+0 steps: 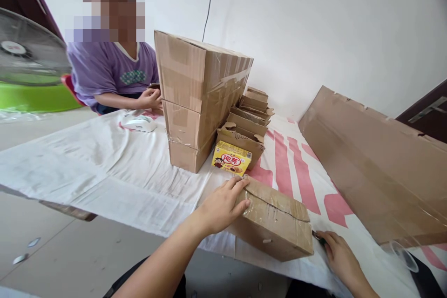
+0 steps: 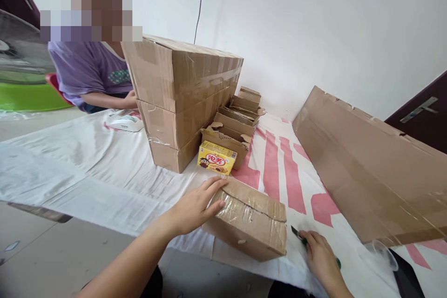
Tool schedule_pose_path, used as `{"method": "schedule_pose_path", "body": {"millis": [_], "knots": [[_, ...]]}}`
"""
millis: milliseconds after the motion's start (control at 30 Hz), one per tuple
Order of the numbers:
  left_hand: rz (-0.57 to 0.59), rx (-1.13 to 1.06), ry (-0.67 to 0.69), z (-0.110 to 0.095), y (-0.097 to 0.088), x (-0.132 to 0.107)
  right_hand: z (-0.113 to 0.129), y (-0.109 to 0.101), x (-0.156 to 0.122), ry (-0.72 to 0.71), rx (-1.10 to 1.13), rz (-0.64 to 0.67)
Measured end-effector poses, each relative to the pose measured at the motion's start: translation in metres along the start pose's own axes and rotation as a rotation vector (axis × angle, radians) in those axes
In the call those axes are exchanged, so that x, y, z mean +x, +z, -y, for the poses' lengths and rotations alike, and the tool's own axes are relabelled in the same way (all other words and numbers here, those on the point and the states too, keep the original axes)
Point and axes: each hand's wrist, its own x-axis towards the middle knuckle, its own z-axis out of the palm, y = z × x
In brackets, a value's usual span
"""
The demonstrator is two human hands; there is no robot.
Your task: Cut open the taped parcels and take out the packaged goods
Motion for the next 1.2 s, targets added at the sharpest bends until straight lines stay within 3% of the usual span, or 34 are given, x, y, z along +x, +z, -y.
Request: {"method": "schedule_pose_path", "body": {"millis": [167,233,333,400,467,633,700,800,967,1067,1200], "knots": [[0.036,-0.061,0.051,0.005,-0.003,-0.001,0.012,-0.01,0.009,-0.015,-0.059,0.154],[0.039,-0.081,0.066,0.006,-0.003,-0.001,0.017,-0.016,0.018,0.019,-0.089,0.087],[0.033,-0.106,0.079,0.006,-0.003,0.0,0.037,-0.033,0.041,0.037,-0.128,-0.131],[0.028,-0.11,0.078,0.006,-0.002,0.0,0.068,-0.051,0.058,-0.007,-0.114,-0.238],[0.03,-0.103,0.072,0.006,-0.002,0.0,0.111,-0.072,0.071,-0.093,-0.084,-0.239],[0.045,-0.089,0.077,0.007,-0.001,0.0,0.235,-0.107,0.08,-0.596,-0.092,0.111],[0.041,-0.085,0.084,0.008,-0.001,0.0,0.272,-0.11,0.081,-0.683,-0.178,0.203],[0.045,-0.076,0.083,0.008,-0.001,0.0,0.306,-0.114,0.084,-0.692,-0.273,0.326],[0.051,-0.077,0.079,0.009,0.0,-0.001,0.315,-0.134,0.085,-0.616,-0.42,0.464],[0.042,-0.081,0.082,0.01,0.001,-0.002,0.301,-0.15,0.08,-0.544,-0.481,0.525],[0.058,-0.051,0.064,0.01,0.001,-0.002,0.269,-0.164,0.068,-0.461,-0.362,0.546]]}}
